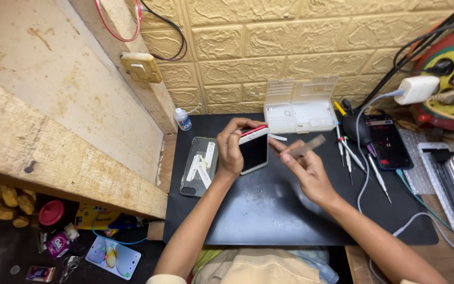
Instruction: Disassembling a smartphone by removing bottom screws with a screwdriver and prying the screen away from the casing using a thin metal tool.
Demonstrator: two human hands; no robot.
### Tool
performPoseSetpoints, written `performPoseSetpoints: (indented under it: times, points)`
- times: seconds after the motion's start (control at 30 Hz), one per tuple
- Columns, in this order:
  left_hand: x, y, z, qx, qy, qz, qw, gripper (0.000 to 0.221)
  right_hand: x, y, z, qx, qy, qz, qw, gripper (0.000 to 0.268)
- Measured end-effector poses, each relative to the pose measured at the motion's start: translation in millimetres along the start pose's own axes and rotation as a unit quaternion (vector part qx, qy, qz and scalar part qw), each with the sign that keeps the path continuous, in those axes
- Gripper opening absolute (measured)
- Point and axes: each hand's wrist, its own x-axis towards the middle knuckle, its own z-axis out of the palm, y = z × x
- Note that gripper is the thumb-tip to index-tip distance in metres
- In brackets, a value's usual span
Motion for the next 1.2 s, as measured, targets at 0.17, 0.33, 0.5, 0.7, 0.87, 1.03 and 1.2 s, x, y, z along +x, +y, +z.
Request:
performPoseSetpoints:
  times: [0.17,0.33,0.5,0.7,0.87,1.03,1.2]
  points:
    - [11,-30,9,-0.003,-0.018,0.026,1.000,0.021,-17,4,-10,-0.053,0.030,-0.011,0.998,0.016]
    - [12,-39,10,0.149,0.006,0.152,0.977,0.010,-23,16,-16,-0.046,0.039,-0.025,0.998,0.015]
    - [8,-49,-11,0.390,-0.020,0.444,0.807,0.027,-20,20,-11,-0.070,0.029,-0.047,0.996,0.016]
    - [0,-13,-3,0.414,-0.051,0.397,0.817,0.035,-21,12,0,-0.062,0.059,-0.030,0.996,0.016]
    - [-1,3,6,0.395,-0.113,0.291,0.864,0.028,-17,6,1,-0.060,0.085,-0.029,0.994,0.015]
    - [7,17,6,0.364,-0.172,0.205,0.892,0.024,-1,23,-13,-0.074,0.162,-0.074,0.981,0.012]
    - [4,27,6,0.362,-0.184,0.159,0.900,0.024,18,24,-3,-0.043,0.175,-0.139,0.974,0.013]
